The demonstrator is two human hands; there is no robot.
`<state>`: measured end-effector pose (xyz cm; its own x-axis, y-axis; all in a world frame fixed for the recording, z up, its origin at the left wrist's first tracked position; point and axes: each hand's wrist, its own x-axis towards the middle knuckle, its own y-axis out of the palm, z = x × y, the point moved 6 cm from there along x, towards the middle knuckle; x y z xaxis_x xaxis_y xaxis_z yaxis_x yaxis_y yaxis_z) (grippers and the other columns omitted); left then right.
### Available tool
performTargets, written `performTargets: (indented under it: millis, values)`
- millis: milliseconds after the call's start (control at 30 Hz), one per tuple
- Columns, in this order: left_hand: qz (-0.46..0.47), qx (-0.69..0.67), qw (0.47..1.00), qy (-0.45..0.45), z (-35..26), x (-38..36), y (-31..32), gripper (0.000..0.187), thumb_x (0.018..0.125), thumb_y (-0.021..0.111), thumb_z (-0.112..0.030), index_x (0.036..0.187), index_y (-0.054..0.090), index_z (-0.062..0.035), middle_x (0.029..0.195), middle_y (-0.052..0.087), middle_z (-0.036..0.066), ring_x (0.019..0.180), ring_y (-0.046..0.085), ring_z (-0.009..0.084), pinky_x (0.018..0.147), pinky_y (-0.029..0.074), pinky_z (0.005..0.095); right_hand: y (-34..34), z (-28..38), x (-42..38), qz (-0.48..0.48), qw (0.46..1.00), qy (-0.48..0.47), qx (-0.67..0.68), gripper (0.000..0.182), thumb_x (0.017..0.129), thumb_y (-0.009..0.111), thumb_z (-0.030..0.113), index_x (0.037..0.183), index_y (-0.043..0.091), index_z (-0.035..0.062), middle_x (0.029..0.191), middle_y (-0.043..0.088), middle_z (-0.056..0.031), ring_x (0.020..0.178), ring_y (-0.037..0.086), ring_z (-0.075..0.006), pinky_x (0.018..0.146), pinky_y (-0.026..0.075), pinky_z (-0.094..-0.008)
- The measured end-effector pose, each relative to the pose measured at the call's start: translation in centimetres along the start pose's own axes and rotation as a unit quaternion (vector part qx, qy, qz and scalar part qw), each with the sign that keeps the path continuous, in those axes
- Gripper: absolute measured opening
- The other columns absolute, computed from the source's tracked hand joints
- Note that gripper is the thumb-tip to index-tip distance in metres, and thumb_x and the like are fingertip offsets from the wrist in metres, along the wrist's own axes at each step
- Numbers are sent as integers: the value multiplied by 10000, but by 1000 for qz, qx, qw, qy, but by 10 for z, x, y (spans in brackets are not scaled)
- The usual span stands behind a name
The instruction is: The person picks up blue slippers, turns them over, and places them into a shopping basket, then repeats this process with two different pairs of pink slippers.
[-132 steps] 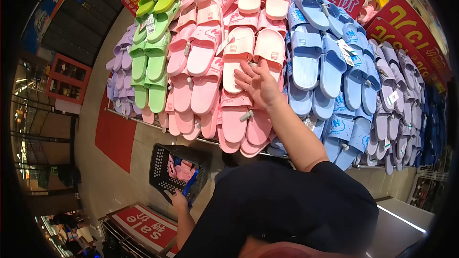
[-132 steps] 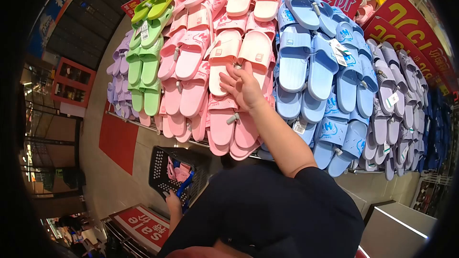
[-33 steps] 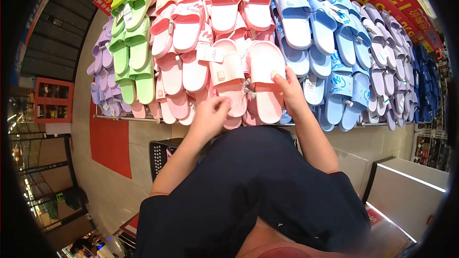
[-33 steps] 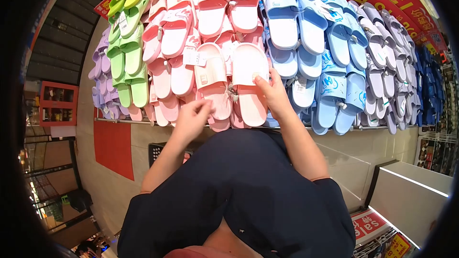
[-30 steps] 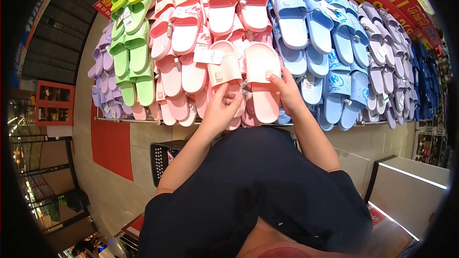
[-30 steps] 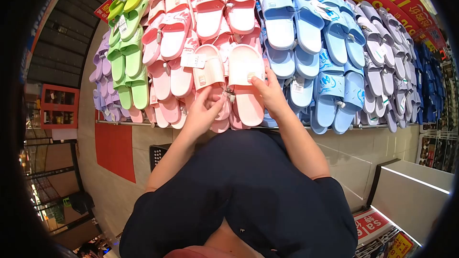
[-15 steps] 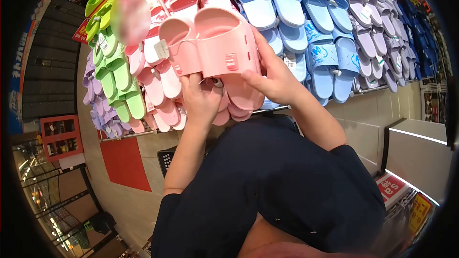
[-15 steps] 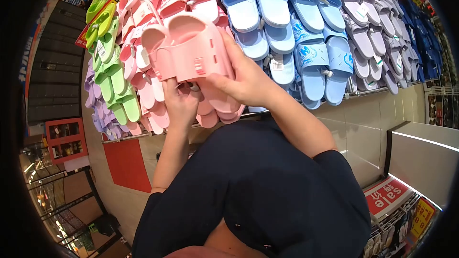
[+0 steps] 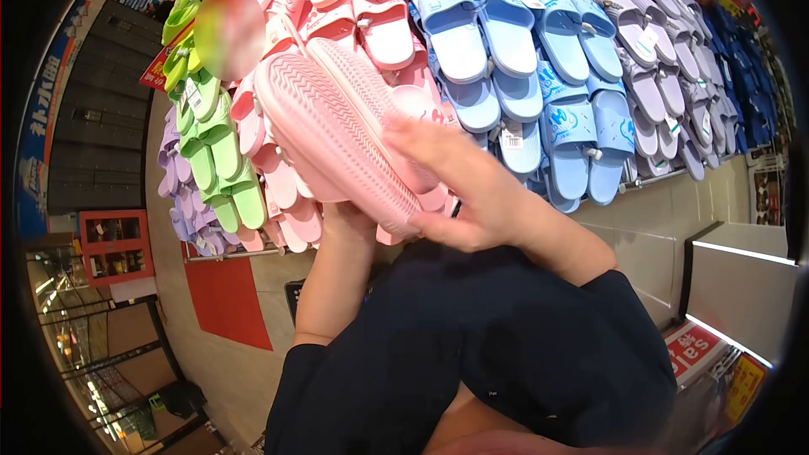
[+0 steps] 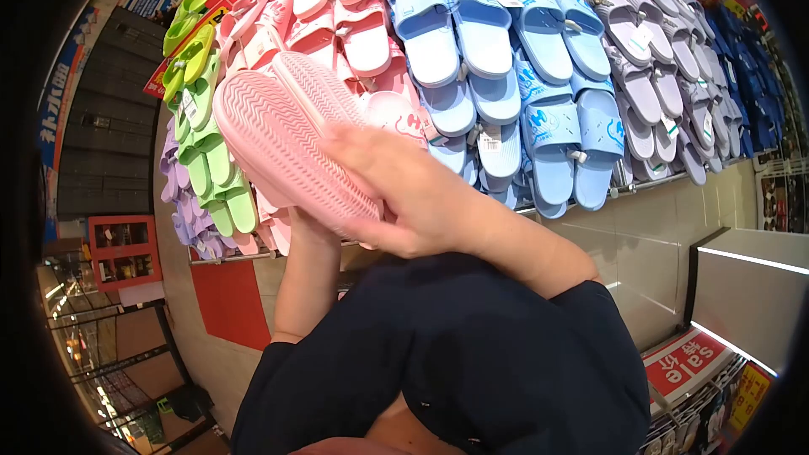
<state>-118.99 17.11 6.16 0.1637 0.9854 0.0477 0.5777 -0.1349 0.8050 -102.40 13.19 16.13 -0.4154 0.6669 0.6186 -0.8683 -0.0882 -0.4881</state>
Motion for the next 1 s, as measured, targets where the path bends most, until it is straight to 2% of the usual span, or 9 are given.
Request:
performTargets:
  millis: [67,167,367,500,533,633,733,933,1000]
  values:
    - [3,-65,998,-17,-1,2,-4,367,924,628,-107,1267,581,15,1106,672,113,894,693,200,762,584,330,-7,-11,-4,-40,995,11,-94,737,841,699,323,1446,436,-5,1537,294,-313,1424,307,-467,1154,252,-509]
    - [1,-140,990,-31,4,0,-5,366,917,632,-98,1262,587,15,1107,672,112,898,691,198,767,581,326,6,-37,-15,-45,996,77,9,899,836,726,329,1538,255,23,1562,129,-372,1455,193,-505,1175,201,-511]
    - [-7,-199,980,-28,9,-5,-6,364,904,640,-80,1253,597,14,1109,670,109,907,688,196,777,575,317,43,-52,-24,32,983,142,112,988,850,724,325,1562,116,10,1567,78,-382,1492,76,-476,1200,105,-490]
    - [-12,-216,976,-19,8,-9,-9,363,896,645,-68,1247,604,14,1111,669,106,913,687,194,784,571,312,49,-60,-26,49,965,170,193,959,843,727,202,1556,132,-35,1625,51,-259,1525,56,-302,1206,116,-404]
    - [-12,-221,975,-18,7,-10,-9,363,894,646,-65,1246,606,13,1112,669,106,914,686,193,785,570,310,47,-61,-25,28,966,161,200,954,828,760,260,1556,198,8,1599,98,-320,1511,76,-415,1202,122,-458]
    - [-11,-221,975,-12,5,-12,-9,362,888,650,-56,1241,611,13,1113,668,104,918,685,192,790,567,306,48,-66,-26,51,962,159,217,949,818,771,219,1556,210,19,1605,94,-309,1517,76,-393,1201,138,-447]
    - [-16,-220,975,-8,1,-15,-9,362,881,654,-47,1237,617,13,1114,668,103,923,683,190,795,564,302,47,-68,-26,90,958,156,223,933,835,742,108,1563,168,9,1641,55,-194,1514,136,-281,1207,176,-412]
    - [-42,-157,987,-5,-13,-27,-12,363,869,662,-29,1228,627,12,1116,666,99,931,680,187,805,558,293,52,-78,-36,82,961,134,226,913,838,752,133,1554,196,22,1633,125,-180,1499,203,-300,1200,216,-462]
    - [-72,-85,994,-16,-21,-33,-13,364,864,664,-23,1225,631,12,1117,666,98,934,679,186,808,556,290,57,-79,-42,65,927,160,335,901,855,743,201,1557,202,39,1618,153,-224,1484,245,-336,1184,246,-464]
